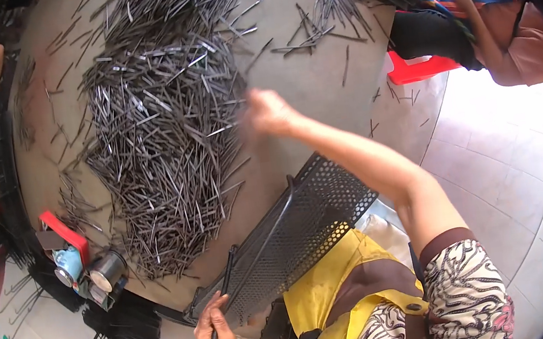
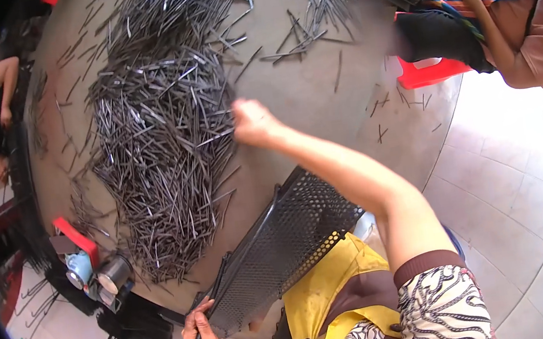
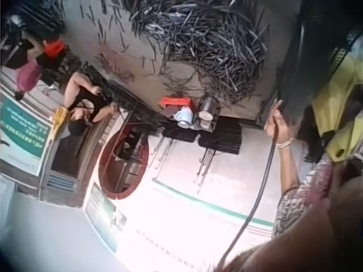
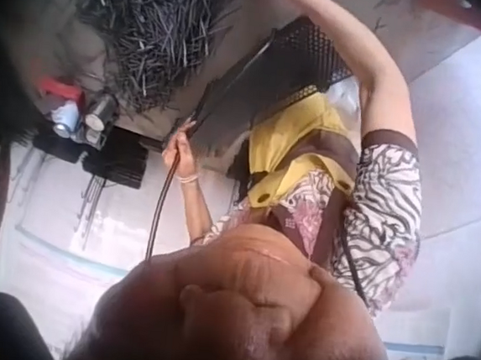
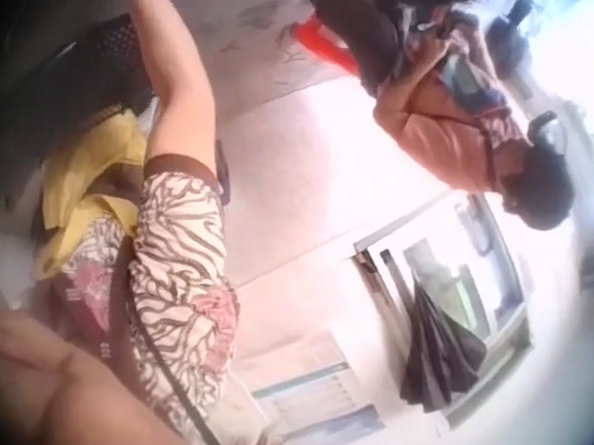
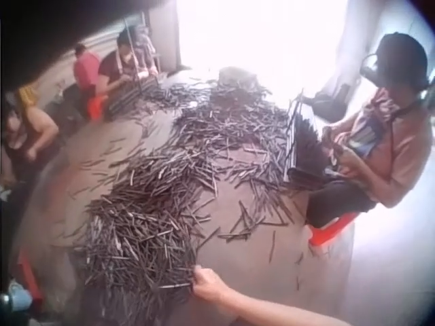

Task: Inserting thin metal rods into a perforated metal plate or mesh.

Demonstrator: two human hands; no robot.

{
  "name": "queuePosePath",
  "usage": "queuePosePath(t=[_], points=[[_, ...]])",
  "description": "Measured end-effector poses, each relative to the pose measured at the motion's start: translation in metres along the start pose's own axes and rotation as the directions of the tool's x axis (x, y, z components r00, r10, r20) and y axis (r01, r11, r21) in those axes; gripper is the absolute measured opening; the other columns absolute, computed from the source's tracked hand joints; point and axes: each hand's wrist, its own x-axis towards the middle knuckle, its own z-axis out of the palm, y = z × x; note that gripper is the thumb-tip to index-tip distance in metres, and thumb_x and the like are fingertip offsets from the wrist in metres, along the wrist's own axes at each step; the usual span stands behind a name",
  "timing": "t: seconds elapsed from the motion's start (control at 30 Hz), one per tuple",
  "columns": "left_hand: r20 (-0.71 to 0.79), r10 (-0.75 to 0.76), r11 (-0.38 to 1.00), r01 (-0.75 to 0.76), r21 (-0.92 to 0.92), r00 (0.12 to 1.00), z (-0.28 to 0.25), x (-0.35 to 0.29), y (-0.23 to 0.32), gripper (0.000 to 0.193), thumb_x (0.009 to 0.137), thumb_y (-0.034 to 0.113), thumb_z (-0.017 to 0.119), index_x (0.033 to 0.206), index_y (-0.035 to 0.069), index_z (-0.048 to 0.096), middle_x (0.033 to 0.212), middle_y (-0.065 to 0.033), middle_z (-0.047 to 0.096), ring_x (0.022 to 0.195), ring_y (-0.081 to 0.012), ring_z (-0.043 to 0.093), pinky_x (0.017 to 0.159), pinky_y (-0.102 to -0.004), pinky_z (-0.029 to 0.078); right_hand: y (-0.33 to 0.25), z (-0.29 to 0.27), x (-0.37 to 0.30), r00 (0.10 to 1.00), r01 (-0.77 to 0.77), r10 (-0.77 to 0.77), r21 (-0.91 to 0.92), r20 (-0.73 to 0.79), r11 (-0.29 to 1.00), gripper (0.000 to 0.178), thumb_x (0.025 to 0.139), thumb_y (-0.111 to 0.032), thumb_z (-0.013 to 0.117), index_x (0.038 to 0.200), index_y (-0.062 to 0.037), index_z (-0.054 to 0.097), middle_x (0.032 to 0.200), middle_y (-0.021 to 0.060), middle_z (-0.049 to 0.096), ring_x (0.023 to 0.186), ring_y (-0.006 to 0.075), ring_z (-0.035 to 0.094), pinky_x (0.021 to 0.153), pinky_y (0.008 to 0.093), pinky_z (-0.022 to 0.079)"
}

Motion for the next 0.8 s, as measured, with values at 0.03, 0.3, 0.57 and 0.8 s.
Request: queuePosePath(t=[0.03, 0.3, 0.57, 0.8], points=[[-0.013, -0.032, 0.997, 0.031, -0.074, 0.999, -0.001, 0.000, -0.001, 0.027, 0.085, 0.022, 0.051, 0.083, -0.004, 0.056, 0.077, -0.0166, 0.062, 0.080, -0.0288, 0.060, 0.073, -0.0366, 0.048, -0.009, 0.007, -0.005, 0.989, 0.139, -0.135, 0.080, -0.054, 0.987, 0.027, 0.065, -0.009, 0.050, 0.090, 0.0024, 0.051, 0.074, 0.0239, 0.054, 0.072, 0.0387, 0.054, 0.062, 0.0423, 0.044], [-0.049, -0.034, 0.999, 0.034, -0.005, 0.998, 0.000, 0.001, 0.008, 0.025, 0.085, 0.020, 0.050, 0.087, -0.004, 0.055, 0.079, -0.0147, 0.060, 0.081, -0.0271, 0.059, 0.074, -0.0363, 0.047, 0.098, -0.106, -0.034, 0.708, -0.186, -0.017, -0.210, -0.706, 0.960, 0.006, 0.066, -0.004, 0.049, 0.067, 0.0012, 0.047, 0.063, 0.0206, 0.051, 0.062, 0.0377, 0.052, 0.057, 0.0441, 0.042], [-0.145, -0.129, 0.992, 0.125, -0.033, 0.981, 0.006, -0.006, 0.012, 0.019, 0.084, 0.010, 0.047, 0.091, -0.006, 0.053, 0.086, -0.0156, 0.059, 0.080, -0.0204, 0.056, 0.077, -0.0294, 0.043, 0.071, -0.060, -0.007, 0.937, 0.028, -0.032, -0.018, -0.349, 0.999, 0.019, 0.072, -0.008, 0.054, 0.087, 0.0032, 0.057, 0.068, 0.0153, 0.056, 0.061, 0.0213, 0.055, 0.056, 0.0330, 0.045], [-0.204, -0.101, 0.995, 0.097, -0.029, 0.974, -0.001, -0.020, 0.004, 0.030, 0.082, 0.016, 0.050, 0.100, -0.007, 0.050, 0.095, -0.0167, 0.057, 0.088, -0.0225, 0.054, 0.083, -0.0321, 0.040, 0.076, -0.079, -0.086, 0.860, -0.130, 0.310, 0.414, -0.405, 0.901, 0.019, 0.082, -0.009, 0.051, 0.096, 0.0017, 0.058, 0.073, 0.0052, 0.058, 0.059, 0.0086, 0.055, 0.053, 0.0203, 0.046]])
